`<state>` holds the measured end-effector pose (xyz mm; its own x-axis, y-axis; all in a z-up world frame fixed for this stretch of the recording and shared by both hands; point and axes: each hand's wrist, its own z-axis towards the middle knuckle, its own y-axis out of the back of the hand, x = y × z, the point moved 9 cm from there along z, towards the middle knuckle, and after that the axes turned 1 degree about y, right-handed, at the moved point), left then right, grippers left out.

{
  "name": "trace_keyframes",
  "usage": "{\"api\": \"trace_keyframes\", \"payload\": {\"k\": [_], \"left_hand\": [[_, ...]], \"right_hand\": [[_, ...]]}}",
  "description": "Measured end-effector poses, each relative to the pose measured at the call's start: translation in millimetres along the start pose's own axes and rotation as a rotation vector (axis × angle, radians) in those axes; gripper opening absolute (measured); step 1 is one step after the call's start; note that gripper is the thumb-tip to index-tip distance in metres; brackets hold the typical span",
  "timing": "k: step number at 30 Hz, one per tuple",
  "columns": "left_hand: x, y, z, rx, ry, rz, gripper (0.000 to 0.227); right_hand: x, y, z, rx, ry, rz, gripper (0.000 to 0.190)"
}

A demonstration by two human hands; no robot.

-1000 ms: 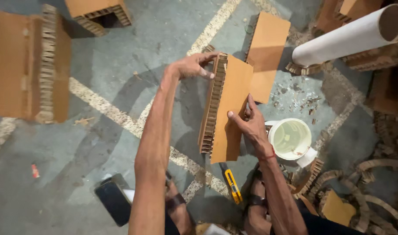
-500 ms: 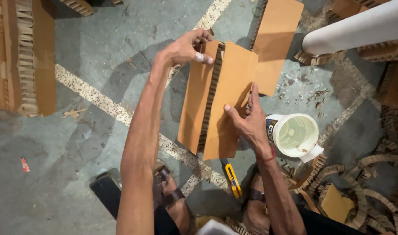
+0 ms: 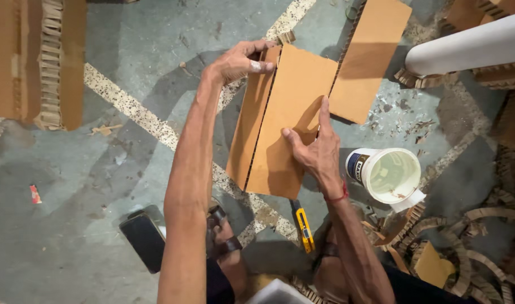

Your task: The person sits on the floor and assembles a cardboard structure by folding and pressing corrugated cardboard pieces together. They use a metal ruler to align the edges and a utility knife to trim excess material, creating a rectangular box-like shape.

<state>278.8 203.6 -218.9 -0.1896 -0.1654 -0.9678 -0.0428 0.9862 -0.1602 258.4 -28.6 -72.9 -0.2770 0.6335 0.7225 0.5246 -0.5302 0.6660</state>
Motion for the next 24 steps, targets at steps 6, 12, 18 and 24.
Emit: {"api": "trace_keyframes", "payload": {"k": [6,12,18,24], "left_hand": [[-6,-4,-3,0.033,-0.029,-0.106,0.049],[-4,-5,-10,0.026,-0.064,-0.155,0.042],[-14,6,-54,-0.591,-0.045,0.062,0.059],[-21,-50,-159,-0.781,0.377,0.281,0.029]], "right_hand": [[4,-5,1,0.003,0.042,-0.043,0.104],[3,-9,1,-0.007,0.038,0.017,0.103],[4,-7,0,-0.027,0.094,0.031,0.104],[-1,-7,-7,-0.042,0.151,0.026,0.104]]}}
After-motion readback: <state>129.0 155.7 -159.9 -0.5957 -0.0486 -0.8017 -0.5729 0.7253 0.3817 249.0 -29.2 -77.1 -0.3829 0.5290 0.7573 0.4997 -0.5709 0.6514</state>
